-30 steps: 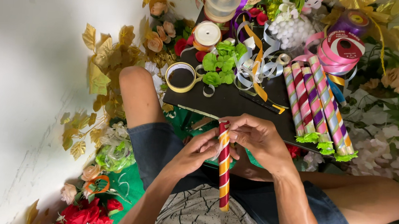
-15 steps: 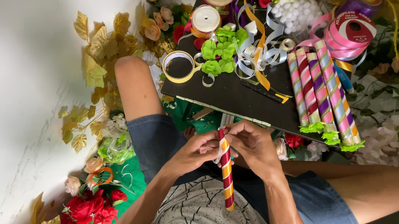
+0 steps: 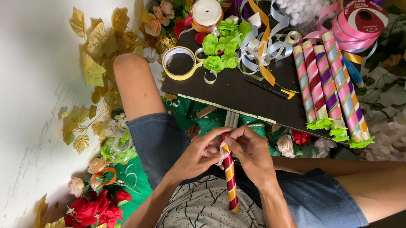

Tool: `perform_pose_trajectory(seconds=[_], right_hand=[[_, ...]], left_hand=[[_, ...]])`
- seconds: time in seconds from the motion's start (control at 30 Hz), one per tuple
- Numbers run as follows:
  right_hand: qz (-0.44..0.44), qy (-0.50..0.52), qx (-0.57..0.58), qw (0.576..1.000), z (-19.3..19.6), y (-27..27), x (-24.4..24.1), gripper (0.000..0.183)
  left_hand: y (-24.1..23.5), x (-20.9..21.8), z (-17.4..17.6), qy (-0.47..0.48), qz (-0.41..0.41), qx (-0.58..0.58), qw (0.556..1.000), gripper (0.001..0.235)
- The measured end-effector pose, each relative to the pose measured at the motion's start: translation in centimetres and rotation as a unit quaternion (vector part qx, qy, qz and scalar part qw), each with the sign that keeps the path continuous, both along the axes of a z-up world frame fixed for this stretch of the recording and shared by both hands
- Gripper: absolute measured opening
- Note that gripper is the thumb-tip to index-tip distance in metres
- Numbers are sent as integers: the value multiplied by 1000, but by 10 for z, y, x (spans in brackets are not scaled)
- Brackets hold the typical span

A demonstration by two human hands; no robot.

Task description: The person wraps a white ribbon around a red and yellow striped stick, securing it with tape. They continue wrapping the ribbon along the length of the stick, adjusting and smoothing it as they go.

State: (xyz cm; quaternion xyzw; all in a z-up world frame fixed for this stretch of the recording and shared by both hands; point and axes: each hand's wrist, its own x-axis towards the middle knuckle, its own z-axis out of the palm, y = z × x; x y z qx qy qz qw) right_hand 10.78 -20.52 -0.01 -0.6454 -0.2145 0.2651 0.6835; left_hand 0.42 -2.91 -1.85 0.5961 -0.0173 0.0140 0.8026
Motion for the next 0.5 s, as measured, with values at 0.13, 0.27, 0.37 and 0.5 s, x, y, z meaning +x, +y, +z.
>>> perform_pose_trajectory(seconds=[0.13, 0.27, 0.37, 0.5], right_hand=[[-4, -25, 8, 1000, 4, -1, -2, 9], [5, -27, 4, 1000, 0, -3, 0, 8], [12, -25, 1, 1000, -5, -5, 1, 7], [12, -13, 9, 1000, 1, -4, -1, 8]], left_hand=[[5, 3, 2, -12, -10, -62, 998, 64], [6, 4, 12, -10, -10, -45, 999, 57], [1, 4, 11, -6, 16, -10, 1000, 52], [-2, 3, 15, 12, 31, 1, 999, 48]])
